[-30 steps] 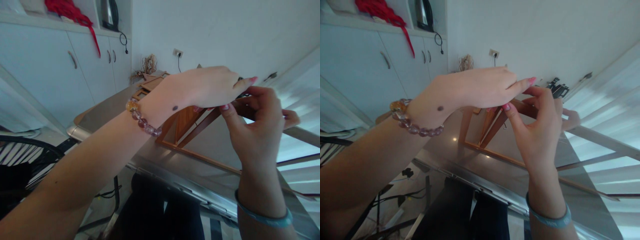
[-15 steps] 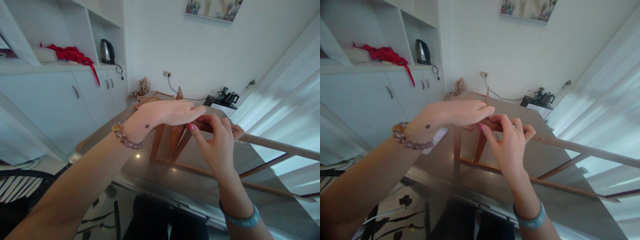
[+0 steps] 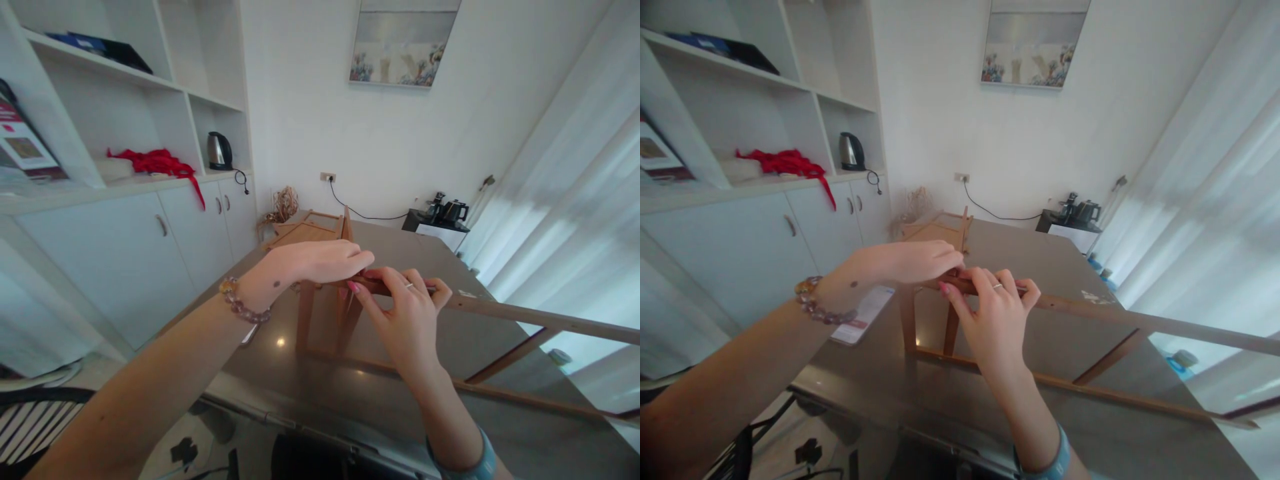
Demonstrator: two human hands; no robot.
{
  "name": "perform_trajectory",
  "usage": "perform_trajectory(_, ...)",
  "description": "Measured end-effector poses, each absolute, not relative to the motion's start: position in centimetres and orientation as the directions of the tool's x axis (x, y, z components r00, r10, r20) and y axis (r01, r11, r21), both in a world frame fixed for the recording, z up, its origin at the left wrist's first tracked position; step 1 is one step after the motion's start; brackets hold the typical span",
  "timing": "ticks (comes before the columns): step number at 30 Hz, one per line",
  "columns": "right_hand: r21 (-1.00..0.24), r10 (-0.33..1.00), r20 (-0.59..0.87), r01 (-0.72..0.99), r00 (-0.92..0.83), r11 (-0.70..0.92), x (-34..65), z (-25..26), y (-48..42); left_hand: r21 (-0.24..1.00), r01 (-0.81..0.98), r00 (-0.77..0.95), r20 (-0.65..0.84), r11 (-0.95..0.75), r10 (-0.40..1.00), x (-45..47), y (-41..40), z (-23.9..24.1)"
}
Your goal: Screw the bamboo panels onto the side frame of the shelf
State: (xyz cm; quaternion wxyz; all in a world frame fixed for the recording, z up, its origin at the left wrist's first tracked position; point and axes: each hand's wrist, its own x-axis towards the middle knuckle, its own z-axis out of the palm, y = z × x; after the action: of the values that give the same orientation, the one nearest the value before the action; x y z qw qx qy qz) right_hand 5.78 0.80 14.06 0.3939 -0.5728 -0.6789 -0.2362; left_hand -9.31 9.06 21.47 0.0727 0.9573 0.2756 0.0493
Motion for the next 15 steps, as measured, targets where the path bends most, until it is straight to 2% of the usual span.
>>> perform_trajectory(4, -0.136, 0.577, 0.817, 0.963, -0.023, 0.231, 5.82, 13.85, 0.96, 0.184, 0.496, 0.852, 0.089, -0.849, 0.516, -9.16, 9.04, 21.21)
perform_trajectory(9, -0.139, 0.558, 0.829, 0.956, -0.031, 0.260, 5.93, 13.70, 1.09, 0.295, 0.471, 0.842, 0.131, -0.832, 0.523, -8.98, 8.81, 21.27)
perform_trajectory(15, -0.119, 0.577, 0.814, 0.954, -0.065, 0.275, 5.99, 13.87, 1.10, 0.431, 0.474, 0.827, 0.081, -0.768, 0.556, -9.11, 8.45, 21.39)
